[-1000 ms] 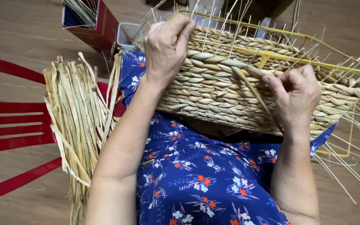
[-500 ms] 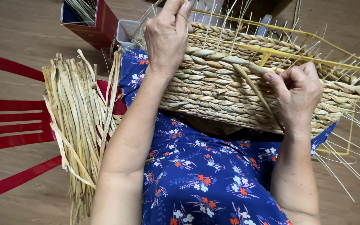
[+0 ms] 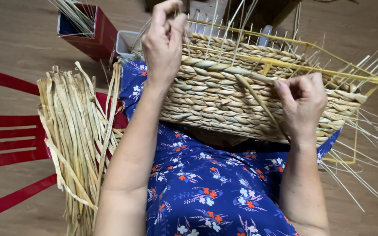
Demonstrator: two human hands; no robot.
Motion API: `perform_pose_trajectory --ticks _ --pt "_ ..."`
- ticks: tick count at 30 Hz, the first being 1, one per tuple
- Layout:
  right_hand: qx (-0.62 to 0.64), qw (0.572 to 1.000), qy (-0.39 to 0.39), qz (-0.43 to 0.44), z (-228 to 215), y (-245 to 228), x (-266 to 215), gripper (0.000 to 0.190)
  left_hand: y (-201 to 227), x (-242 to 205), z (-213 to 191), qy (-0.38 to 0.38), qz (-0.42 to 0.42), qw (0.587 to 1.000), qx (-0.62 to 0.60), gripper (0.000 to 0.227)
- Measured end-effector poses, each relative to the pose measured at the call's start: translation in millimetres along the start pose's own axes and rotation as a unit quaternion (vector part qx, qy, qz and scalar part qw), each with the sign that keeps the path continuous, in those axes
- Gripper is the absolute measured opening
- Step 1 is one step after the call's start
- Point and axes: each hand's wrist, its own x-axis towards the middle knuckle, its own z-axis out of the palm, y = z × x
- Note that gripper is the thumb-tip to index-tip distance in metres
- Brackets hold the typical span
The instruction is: The person weaves a basket by hand, interlacing dried plant stalks around a rectangular wire frame. They pick up individual stalks from a pile, thread them through the frame's vertical supports, and press them into place to form the basket's walls.
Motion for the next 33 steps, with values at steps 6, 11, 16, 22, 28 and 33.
perform_pose_trajectory --ticks 6,11,16,22,28,33 --pt "-0.023 0.998 0.023 -0.049 1 28 -15 0.013 9 -52 -44 0.089 0.114 0.985 0.095 0.027" --pt "0.053 0.998 0.005 -0.026 -13 15 -21 0.006 -34 -113 -104 0.170 0.009 0.985 0.039 0.020" --pt "0.205 0.976 0.006 0.073 -23 15 -36 0.005 -130 -171 -199 0.247 -0.142 0.945 0.161 0.015" --pt "0.269 0.948 0.038 0.167 -28 -5 -42 0.007 -167 -205 -273 0.215 -0.339 0.781 0.478 0.030" --pt "0.239 0.958 0.026 0.154 -31 -9 -41 0.007 -170 -205 -285 0.213 -0.400 0.745 0.489 0.035" --pt "0.220 0.966 0.009 0.134 -31 -9 -41 0.009 -195 -224 -299 0.228 -0.417 0.778 0.411 0.018"
